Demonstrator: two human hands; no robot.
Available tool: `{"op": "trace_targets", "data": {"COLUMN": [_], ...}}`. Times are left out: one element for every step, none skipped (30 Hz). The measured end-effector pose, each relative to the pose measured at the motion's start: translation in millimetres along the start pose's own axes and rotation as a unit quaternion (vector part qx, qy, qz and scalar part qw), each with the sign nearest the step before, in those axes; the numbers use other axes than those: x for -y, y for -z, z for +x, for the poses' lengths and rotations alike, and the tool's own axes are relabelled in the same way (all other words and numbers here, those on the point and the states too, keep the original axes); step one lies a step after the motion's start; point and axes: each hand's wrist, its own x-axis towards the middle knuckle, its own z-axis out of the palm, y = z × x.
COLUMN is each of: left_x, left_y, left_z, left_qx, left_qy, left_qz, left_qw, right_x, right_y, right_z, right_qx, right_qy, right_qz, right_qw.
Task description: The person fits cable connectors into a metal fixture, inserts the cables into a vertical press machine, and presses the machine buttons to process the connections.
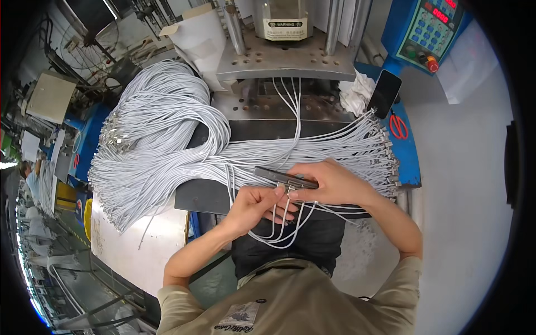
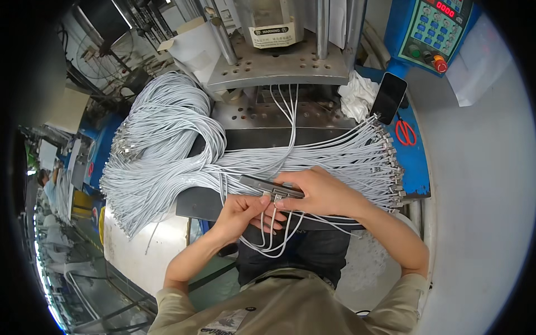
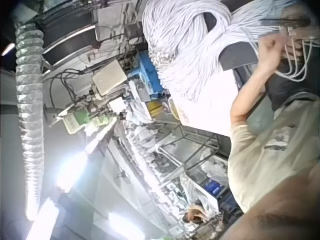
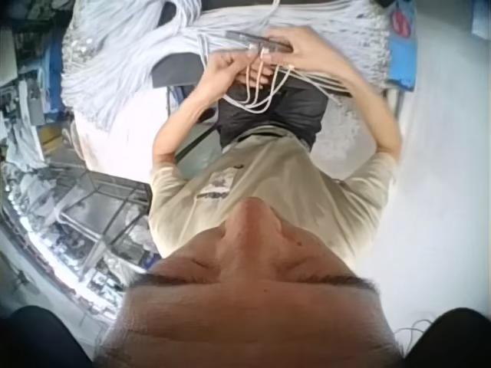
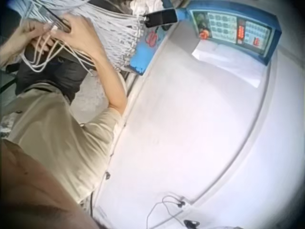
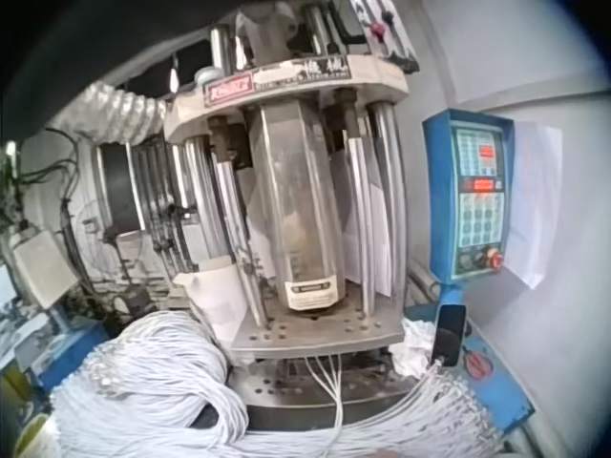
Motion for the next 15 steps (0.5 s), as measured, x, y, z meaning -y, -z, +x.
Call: {"op": "trace_targets", "data": {"left_x": [2.7,4.7,6.0,5.0,-2.2,-10.5,-17.4,-32.4,-53.4,-71.0,-84.8,-94.2,-96.6,-92.3,-89.5], "left_y": [-3.0,-4.7,-5.5,-5.0,-1.7,2.8,8.1,18.1,27.9,30.0,30.3,31.9,33.0,34.8,34.5], "left_z": [1.5,2.2,2.9,1.3,-0.7,-4.2,-6.7,-2.8,10.2,28.9,52.9,80.8,110.6,143.8,162.2], "left_qx": [-0.006,-0.013,-0.019,-0.017,-0.012,-0.006,0.001,-0.040,-0.080,-0.121,-0.164,-0.145,-0.125,-0.092,-0.062], "left_qy": [-0.009,-0.019,-0.029,-0.028,-0.063,-0.098,-0.133,-0.149,-0.165,-0.177,-0.188,-0.133,-0.077,-0.039,-0.004], "left_qz": [0.005,0.011,0.016,0.017,0.033,0.049,0.063,0.089,0.115,0.107,0.099,0.077,0.055,0.018,-0.019], "left_qw": [1.000,1.000,0.999,0.999,0.997,0.994,0.989,0.984,0.976,0.971,0.963,0.977,0.988,0.995,0.998], "right_x": [-5.5,-10.6,-14.6,-18.4,-23.3,-28.6,-34.4,-42.6,-52.6,-55.9,-61.2,-67.2,-70.7,-71.9,-70.5], "right_y": [0.4,2.1,4.9,10.7,23.1,37.1,50.2,64.1,78.5,86.6,86.8,85.2,82.4,78.0,70.8], "right_z": [0.2,-0.8,-3.1,-7.4,-10.7,-14.3,-17.8,-21.1,-22.5,-20.6,-10.1,3.9,14.1,22.5,32.3], "right_qx": [-0.032,-0.064,-0.096,-0.097,-0.081,-0.065,-0.049,-0.051,-0.086,-0.119,-0.117,-0.217,-0.311,-0.310,-0.291], "right_qy": [0.058,0.116,0.173,0.172,0.163,0.154,0.143,0.143,0.081,0.020,0.021,-0.012,-0.044,-0.043,-0.061], "right_qz": [-0.047,-0.094,-0.141,-0.141,-0.136,-0.132,-0.129,-0.133,-0.108,-0.083,-0.087,-0.208,-0.323,-0.326,-0.350], "right_qw": [0.997,0.987,0.970,0.970,0.974,0.977,0.980,0.980,0.987,0.989,0.989,0.954,0.893,0.892,0.888]}}
